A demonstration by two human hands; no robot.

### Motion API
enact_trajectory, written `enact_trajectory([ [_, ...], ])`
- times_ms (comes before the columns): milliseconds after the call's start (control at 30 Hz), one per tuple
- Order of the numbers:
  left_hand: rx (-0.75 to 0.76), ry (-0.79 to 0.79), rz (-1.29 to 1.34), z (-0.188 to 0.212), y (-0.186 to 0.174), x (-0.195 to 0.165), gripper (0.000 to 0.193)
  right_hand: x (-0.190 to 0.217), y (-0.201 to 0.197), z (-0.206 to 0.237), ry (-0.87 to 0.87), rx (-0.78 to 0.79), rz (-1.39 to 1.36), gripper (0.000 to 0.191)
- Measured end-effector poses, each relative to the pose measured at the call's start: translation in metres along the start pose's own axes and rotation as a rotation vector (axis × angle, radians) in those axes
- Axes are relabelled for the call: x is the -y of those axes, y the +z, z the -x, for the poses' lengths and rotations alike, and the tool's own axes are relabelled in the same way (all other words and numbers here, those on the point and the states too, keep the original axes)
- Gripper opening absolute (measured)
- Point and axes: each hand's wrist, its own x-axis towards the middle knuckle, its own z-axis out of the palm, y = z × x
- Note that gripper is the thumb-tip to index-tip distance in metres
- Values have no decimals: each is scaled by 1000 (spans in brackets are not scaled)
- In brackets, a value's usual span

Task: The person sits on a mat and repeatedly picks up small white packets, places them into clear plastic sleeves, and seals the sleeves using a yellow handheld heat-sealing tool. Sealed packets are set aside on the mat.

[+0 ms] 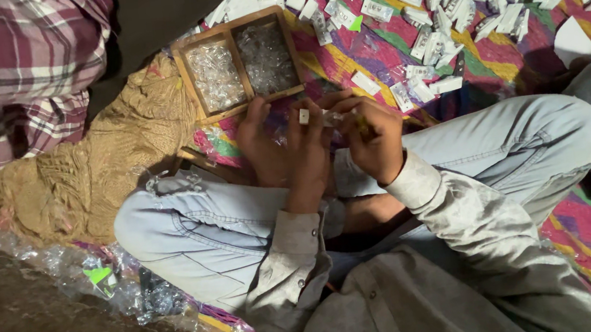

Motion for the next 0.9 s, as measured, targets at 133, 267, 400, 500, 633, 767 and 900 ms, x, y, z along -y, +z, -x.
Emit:
enact_trajectory([
  [133,-35,648,-736,14,7,-15,53,-5,2,2,342,-68,-537,17],
  [267,77,540,-735,13,9,-14,35,-6,-4,0,415,34,-517,15],
  [400,166,270,-568,-1,3,6,28,2,-11,-6,272,47,-303,11],
  [500,124,144,-462,-7,-1,24,28,18,-16,-13,491,-140,-259,9],
  [633,135,44,-280,-11,-3,45,30,50,-12,-33,268,-349,-199,10],
  [767,113,-49,-112,-22,-3,63,34,73,9,-67,-1,-91,60,18],
  [900,141,1,-207,-26,-13,70,36,79,20,-89,-94,31,228,26],
])
